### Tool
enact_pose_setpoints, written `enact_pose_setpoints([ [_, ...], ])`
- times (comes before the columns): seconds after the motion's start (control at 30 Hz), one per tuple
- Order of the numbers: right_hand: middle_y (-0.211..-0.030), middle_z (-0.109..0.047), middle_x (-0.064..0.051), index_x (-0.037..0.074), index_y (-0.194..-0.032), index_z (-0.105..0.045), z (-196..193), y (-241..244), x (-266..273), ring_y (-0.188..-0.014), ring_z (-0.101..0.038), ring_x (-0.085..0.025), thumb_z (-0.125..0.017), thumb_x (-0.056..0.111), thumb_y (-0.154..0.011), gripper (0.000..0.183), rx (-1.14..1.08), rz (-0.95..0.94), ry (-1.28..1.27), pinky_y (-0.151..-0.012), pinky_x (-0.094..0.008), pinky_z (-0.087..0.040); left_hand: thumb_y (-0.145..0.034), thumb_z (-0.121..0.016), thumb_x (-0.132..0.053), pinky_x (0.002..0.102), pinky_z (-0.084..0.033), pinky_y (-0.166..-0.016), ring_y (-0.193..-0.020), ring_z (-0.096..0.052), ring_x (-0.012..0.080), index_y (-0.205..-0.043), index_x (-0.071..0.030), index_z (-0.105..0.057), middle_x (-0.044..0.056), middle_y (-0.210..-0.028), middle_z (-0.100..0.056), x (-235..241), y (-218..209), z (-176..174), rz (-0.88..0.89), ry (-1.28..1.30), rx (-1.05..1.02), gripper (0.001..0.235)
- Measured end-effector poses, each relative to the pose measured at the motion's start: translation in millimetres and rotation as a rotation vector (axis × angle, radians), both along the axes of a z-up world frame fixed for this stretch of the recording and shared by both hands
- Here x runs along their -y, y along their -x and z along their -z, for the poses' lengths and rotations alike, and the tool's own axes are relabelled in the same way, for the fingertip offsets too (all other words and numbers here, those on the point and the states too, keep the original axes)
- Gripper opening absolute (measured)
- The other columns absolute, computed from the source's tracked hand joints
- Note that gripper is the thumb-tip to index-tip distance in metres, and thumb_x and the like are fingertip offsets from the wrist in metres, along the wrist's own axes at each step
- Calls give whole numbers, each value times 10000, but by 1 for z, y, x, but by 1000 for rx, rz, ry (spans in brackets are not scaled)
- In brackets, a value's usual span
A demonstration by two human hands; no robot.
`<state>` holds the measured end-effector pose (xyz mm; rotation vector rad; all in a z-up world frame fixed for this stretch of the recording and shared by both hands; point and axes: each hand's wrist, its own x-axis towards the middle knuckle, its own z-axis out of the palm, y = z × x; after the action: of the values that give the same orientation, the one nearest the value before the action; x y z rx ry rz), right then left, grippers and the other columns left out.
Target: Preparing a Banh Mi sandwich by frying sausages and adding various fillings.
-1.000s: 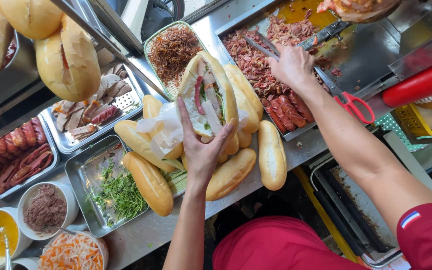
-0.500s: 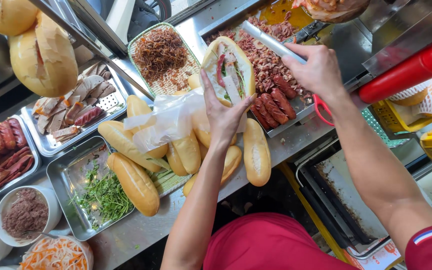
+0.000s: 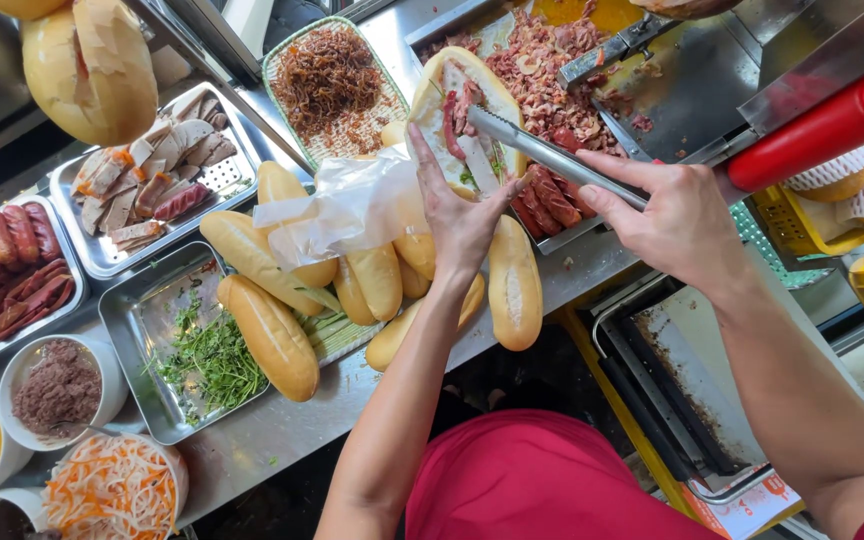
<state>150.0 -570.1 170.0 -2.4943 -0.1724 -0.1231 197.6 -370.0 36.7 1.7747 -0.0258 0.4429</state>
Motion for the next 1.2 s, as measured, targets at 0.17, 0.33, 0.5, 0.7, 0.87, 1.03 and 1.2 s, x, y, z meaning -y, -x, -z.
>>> enact_pose_setpoints([
  [0.17,-884,-761,-180,220,-1300,-734,-32,16,-8,-729,-763,-245,-783,340,-870,449,-240,40,40,-700,-364,-571,-691,-974,-248,429,-321,-1264,-1526,-370,390,-1667,-65,-13,273,-1672,-290,-9,6,1,-27,-30,16,1382],
  [0.33,-1019,-752,-157,185,-1349,-696,-16,15,0,-739,-728,-204,-762,345,-911,471,-34,-15,-25,-692,-325,-549,-680,-997,-296,420,-350,-1259,-1524,-397,380,-1670,-64,-26,256,-1661,-325,-10,22,-18,10,-34,-4,1406],
  [0.5,-874,-727,-199,206,-1350,-726,-26,17,-10,-768,-729,-247,-766,339,-963,412,-110,54,83,-717,-341,-564,-700,-984,-289,423,-371,-1254,-1521,-426,378,-1685,-74,-24,256,-1660,-347,-10,33,-21,22,-6,-26,1392],
  [0.7,-883,-736,-193,204,-1324,-735,-22,21,-1,-802,-740,-278,-783,337,-925,423,-91,1,82,-737,-363,-568,-673,-982,-274,405,-413,-1218,-1471,-477,356,-1675,-84,-25,250,-1631,-383,-20,32,-21,-24,-4,-77,1398],
  [0.87,-901,-751,-182,223,-1315,-760,-18,6,-17,-762,-718,-309,-797,292,-876,447,-41,-35,148,-710,-379,-551,-673,-978,-285,386,-415,-1221,-1474,-481,340,-1680,-72,-3,236,-1619,-406,-26,33,-20,15,21,-97,1418],
  [1.03,-905,-767,-148,272,-1372,-701,-14,-42,-15,-795,-757,-267,-758,354,-929,454,-183,113,47,-765,-370,-566,-710,-972,-169,407,-390,-1231,-1491,-445,339,-1670,-57,2,257,-1673,-310,-42,27,-13,-2,39,-46,1372],
  [1.2,-971,-764,-148,274,-1302,-757,98,-167,-4,-882,-727,-306,-768,406,-901,423,-10,152,181,-854,-454,-552,-727,-944,-155,387,-431,-1208,-1446,-497,307,-1670,-57,6,240,-1651,-347,-48,28,-21,44,112,-72,1343],
])
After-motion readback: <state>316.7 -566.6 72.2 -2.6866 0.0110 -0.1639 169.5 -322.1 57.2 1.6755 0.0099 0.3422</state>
